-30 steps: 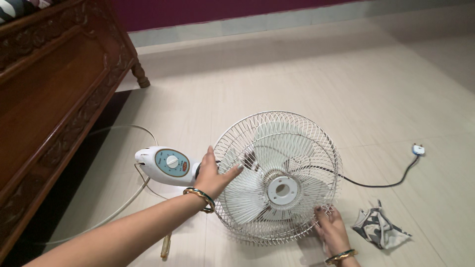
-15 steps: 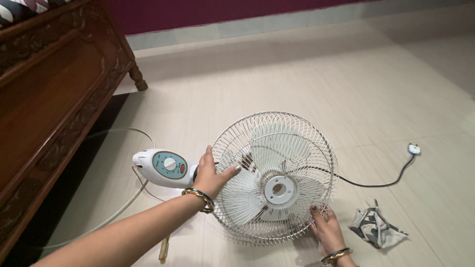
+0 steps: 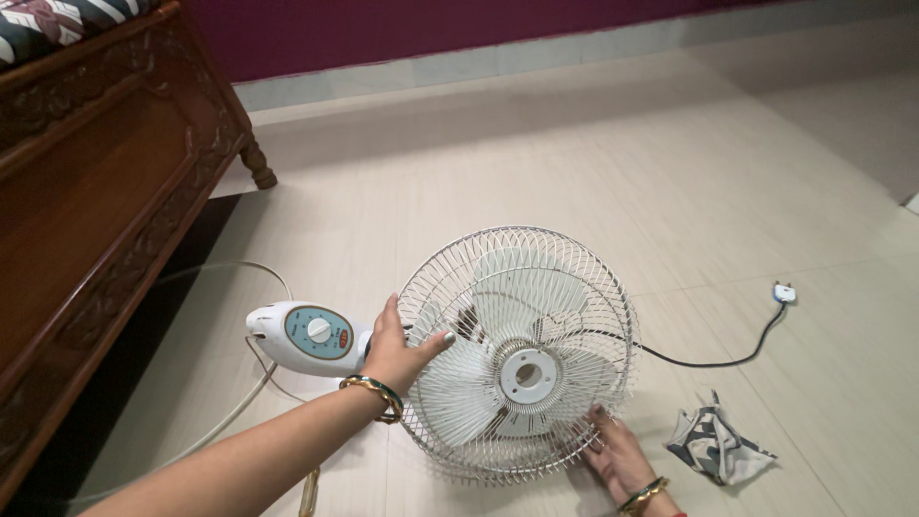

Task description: The person assembles a white pedestal fan on the floor. They wipe the motor housing with a cloth, then attach the front wire cage and secure it by hand.

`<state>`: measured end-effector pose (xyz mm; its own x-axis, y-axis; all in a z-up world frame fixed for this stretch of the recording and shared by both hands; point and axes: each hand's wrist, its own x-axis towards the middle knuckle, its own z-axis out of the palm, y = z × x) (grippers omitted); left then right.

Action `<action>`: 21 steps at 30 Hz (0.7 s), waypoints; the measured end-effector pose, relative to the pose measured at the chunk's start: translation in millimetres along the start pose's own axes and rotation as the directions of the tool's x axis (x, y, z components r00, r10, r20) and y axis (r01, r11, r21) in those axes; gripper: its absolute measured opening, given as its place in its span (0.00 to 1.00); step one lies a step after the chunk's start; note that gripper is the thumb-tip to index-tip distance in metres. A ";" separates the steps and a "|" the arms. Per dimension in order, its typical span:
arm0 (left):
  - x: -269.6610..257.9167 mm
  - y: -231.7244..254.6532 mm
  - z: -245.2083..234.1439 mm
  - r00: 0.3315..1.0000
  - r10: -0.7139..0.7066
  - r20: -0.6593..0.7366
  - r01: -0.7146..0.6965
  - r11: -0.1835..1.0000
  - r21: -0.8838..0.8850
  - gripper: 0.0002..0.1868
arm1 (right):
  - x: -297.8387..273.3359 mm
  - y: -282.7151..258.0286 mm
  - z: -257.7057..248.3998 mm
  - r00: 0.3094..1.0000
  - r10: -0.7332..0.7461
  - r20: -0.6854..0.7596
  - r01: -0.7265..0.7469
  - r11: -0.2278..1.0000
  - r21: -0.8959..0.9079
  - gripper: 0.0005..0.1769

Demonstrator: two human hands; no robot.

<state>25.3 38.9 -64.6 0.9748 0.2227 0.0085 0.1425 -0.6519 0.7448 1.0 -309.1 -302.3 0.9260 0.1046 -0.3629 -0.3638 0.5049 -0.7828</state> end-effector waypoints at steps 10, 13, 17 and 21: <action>-13.9 -9.0 -9.7 0.993 0.108 -0.045 -0.103 0.989 0.110 0.61 | 8.7 7.5 -4.0 0.995 -0.036 -0.093 0.040 0.998 0.043 0.36; -36.9 -16.5 -16.6 0.979 0.201 -0.028 -0.194 0.969 0.155 0.60 | 8.4 5.8 -1.8 0.995 -0.031 -0.098 0.035 0.998 0.046 0.37; -69.0 -16.7 -40.7 0.858 0.489 0.155 -0.508 0.770 0.385 0.62 | 9.4 4.4 -0.1 0.991 -0.013 -0.135 0.015 1.000 0.016 0.39; -77.4 -24.8 -62.4 0.863 0.407 0.297 -0.504 0.711 0.491 0.62 | 18.6 12.6 -12.0 0.989 -0.010 -0.145 0.011 1.000 0.009 0.37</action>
<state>-64.3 83.1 -42.1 0.9508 -0.2888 0.1124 -0.3063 -0.9312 0.1978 12.4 -311.1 -324.9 0.9049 -0.0259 -0.4249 -0.3525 0.5140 -0.7820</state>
